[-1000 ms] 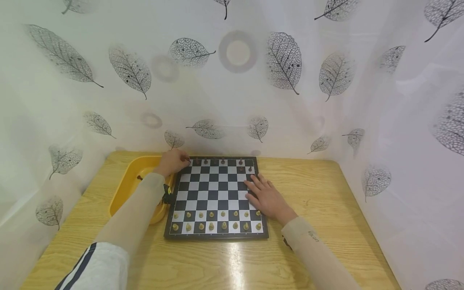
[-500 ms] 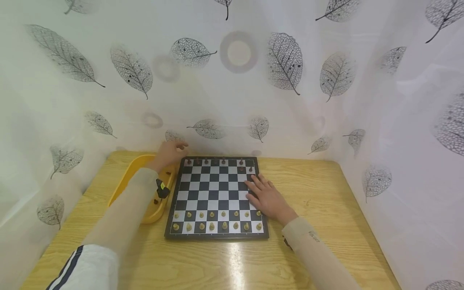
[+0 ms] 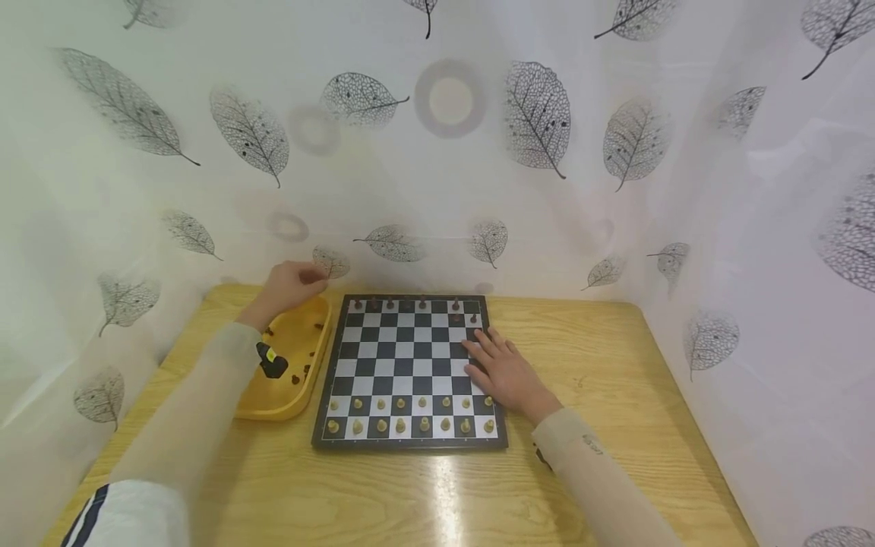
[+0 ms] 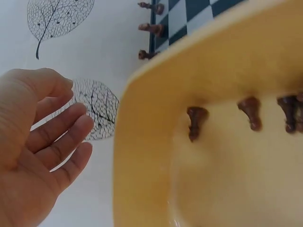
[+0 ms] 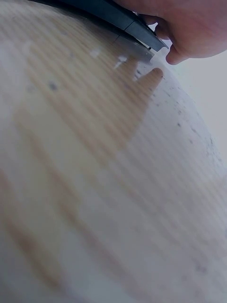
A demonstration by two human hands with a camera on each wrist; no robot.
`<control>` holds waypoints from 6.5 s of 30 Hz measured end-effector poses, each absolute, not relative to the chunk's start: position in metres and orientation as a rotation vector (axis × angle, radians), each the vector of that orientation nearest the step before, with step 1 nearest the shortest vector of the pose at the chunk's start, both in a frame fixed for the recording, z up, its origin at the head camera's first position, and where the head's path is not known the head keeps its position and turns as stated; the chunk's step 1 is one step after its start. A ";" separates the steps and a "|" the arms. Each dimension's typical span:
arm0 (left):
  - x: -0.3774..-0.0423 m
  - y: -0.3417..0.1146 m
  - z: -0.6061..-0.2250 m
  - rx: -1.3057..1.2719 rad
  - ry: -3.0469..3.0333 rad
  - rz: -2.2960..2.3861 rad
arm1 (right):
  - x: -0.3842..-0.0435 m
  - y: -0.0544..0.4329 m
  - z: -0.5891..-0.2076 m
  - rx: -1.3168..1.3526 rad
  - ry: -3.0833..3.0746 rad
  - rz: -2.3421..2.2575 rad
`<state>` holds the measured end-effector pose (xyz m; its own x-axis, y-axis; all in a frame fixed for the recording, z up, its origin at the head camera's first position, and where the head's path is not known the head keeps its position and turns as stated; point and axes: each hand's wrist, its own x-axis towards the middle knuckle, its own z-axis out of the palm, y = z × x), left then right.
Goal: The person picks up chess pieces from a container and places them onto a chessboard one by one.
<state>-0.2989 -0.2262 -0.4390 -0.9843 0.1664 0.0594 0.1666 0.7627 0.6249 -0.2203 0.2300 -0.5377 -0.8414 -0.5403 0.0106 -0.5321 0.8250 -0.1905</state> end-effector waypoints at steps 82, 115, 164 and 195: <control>-0.278 -0.253 -0.501 -0.173 -3.059 -1.110 | -0.218 0.228 -0.536 -0.842 2.937 -0.340; -0.275 -0.243 -0.503 -0.251 -3.062 -1.067 | -0.220 0.229 -0.538 -0.844 2.948 -0.342; -0.308 -0.136 -0.424 -0.482 -2.870 -1.165 | -0.222 0.232 -0.540 -0.848 2.942 -0.307; -0.335 -0.043 -0.446 -0.654 -2.974 -1.061 | -0.220 0.230 -0.532 -0.849 2.947 -0.315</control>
